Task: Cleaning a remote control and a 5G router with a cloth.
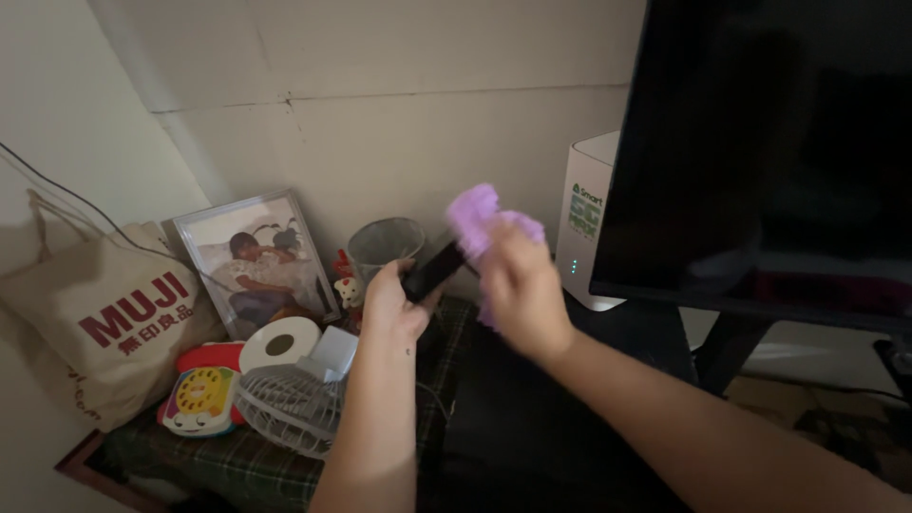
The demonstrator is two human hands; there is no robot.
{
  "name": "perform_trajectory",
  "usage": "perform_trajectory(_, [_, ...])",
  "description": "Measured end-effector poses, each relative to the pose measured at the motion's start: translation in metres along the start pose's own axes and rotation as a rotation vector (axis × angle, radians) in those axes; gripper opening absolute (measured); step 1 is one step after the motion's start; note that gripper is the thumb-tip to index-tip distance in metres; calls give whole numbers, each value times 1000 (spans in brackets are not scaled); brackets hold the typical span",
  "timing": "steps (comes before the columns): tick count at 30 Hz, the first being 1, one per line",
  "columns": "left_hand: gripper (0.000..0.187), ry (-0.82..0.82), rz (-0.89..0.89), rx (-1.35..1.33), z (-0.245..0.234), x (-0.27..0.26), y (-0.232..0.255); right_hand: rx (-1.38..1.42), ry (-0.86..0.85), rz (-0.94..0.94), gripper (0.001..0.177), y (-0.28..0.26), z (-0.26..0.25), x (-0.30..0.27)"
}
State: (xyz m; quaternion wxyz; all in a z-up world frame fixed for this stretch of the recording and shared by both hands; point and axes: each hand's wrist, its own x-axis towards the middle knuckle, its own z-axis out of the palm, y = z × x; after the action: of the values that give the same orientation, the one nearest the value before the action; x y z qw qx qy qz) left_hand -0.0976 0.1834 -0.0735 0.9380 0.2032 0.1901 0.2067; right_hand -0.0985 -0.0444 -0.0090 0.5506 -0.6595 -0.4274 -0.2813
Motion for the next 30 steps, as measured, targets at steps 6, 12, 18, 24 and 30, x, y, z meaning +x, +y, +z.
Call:
perform_trajectory(6, [24, -48, 151, 299, 10, -13, -10, -663, -381, -469, 65, -35, -8, 1])
perform_trajectory(12, [43, -175, 197, 431, 64, -109, -12, -622, -240, -347, 56, -6, -2, 9])
perform_trajectory(18, [61, -458, 311, 490, 47, -111, -37, -268, -233, 88, 47, -28, -20, 10])
perform_trajectory(24, [76, -387, 361, 570, 39, -106, -52, 14, -208, 264, 46, -1, -7, 19])
perform_trajectory(30, [100, -661, 427, 535, 19, -89, -48, -44, -333, 59, 47, 14, 13, 52])
